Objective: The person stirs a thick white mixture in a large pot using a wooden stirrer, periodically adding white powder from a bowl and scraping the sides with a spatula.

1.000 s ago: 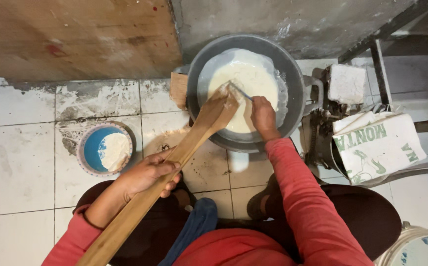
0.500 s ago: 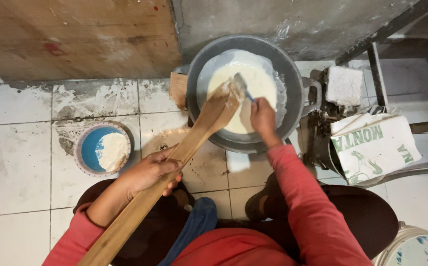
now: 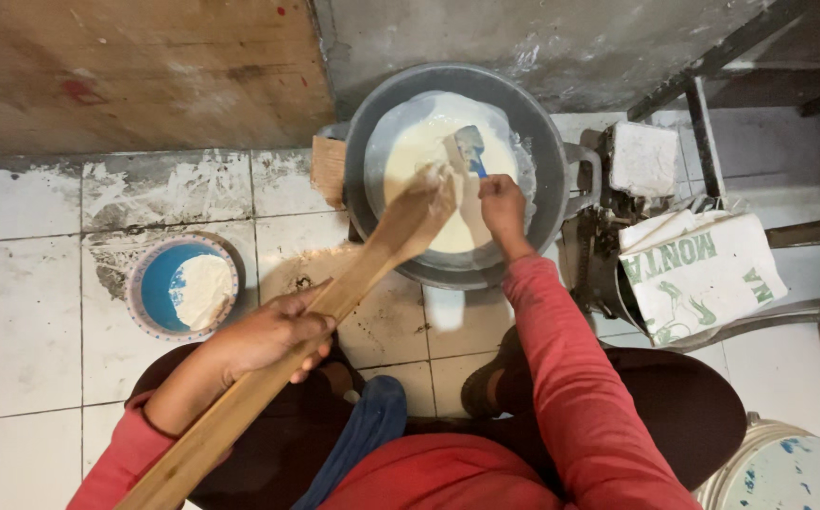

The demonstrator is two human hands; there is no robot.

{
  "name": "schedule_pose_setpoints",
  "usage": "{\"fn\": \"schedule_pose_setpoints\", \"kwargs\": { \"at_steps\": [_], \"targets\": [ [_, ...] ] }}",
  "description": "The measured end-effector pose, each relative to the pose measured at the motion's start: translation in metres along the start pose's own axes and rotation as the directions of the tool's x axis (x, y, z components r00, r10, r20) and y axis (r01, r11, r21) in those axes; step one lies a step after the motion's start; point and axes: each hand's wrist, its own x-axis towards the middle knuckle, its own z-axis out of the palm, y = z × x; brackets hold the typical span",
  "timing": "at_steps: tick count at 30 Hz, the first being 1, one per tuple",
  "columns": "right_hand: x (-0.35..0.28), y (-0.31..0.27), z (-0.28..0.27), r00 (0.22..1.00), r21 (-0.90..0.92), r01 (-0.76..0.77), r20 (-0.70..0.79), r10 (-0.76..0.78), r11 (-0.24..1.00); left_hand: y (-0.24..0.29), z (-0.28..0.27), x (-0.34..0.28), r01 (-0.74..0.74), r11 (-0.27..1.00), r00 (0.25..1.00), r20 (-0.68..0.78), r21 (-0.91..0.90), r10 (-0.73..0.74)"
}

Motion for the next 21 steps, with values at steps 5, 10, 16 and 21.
{"fn": "schedule_pose_setpoints", "kwargs": {
  "at_steps": [5, 10, 16, 21],
  "targets": [
    [0.009, -0.017, 0.022, 0.784, 0.472, -0.62, 0.408, 0.468, 0.627, 0.005, 0.012, 0.002, 0.067, 0.965, 0.997, -0.048, 0.254, -0.056],
    [0.0, -0.028, 0.003, 0.716, 0.357, -0.694, 0.426, 0.552, 0.625, 0.006, 0.019, 0.008, 0.088, 0.907, 0.991, -0.126, 0.413, -0.039],
    [0.002, -0.029, -0.043, 0.566, 0.143, -0.806, 0.47, 0.677, 0.575, 0.012, 0.019, 0.015, 0.073, 0.908, 0.98, -0.201, 0.412, 0.012],
    [-0.015, -0.01, -0.074, 0.602, 0.183, -0.78, 0.478, 0.639, 0.598, 0.028, 0.018, 0.009, 0.035, 0.865, 0.957, -0.265, 0.5, 0.114]
  ]
}}
